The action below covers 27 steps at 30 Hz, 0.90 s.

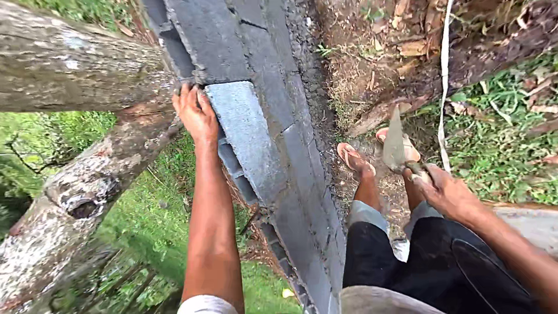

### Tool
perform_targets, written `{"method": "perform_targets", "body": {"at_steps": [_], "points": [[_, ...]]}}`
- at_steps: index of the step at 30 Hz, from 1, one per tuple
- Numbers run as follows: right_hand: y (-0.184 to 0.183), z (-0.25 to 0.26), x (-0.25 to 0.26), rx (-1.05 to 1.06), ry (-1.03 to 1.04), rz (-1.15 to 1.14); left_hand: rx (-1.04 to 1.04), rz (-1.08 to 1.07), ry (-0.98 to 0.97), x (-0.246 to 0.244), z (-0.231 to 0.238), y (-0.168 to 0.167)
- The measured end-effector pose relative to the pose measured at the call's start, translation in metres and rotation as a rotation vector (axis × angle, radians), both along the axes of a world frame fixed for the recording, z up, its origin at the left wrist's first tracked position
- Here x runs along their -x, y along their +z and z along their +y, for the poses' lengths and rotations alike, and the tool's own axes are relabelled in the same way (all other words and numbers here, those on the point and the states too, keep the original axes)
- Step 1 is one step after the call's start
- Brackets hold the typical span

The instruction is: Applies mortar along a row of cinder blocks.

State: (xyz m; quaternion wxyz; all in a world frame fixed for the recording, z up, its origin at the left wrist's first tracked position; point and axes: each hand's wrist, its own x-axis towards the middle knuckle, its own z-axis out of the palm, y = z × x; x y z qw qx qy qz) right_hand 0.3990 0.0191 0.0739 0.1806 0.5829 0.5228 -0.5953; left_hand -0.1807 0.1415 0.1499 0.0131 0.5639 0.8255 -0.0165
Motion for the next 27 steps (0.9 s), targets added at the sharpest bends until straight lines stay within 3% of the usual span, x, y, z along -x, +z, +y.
{"method": "perform_targets", "body": {"at_steps": [3, 8, 15, 22, 27], "points": [[-0.017, -0.012, 0.008, -0.154, 0.032, 0.07, 0.088, 0.11, 0.05, -0.009, 0.003, 0.007], [-0.055, -0.013, 0.023, -0.021, 0.08, 0.074, 0.072, 0.179, 0.131, -0.003, 0.005, 0.007], [-0.073, 0.003, 0.025, 0.109, -0.09, 0.305, 0.096, 0.17, 0.168, -0.008, 0.018, 0.014], [-0.121, -0.001, 0.064, -0.109, 0.03, 0.222, 0.001, 0.219, 0.122, -0.003, -0.004, 0.034], [-0.15, 0.0, 0.115, 0.077, -0.041, 0.311, 0.141, 0.247, 0.142, 0.001, -0.008, 0.067]]}}
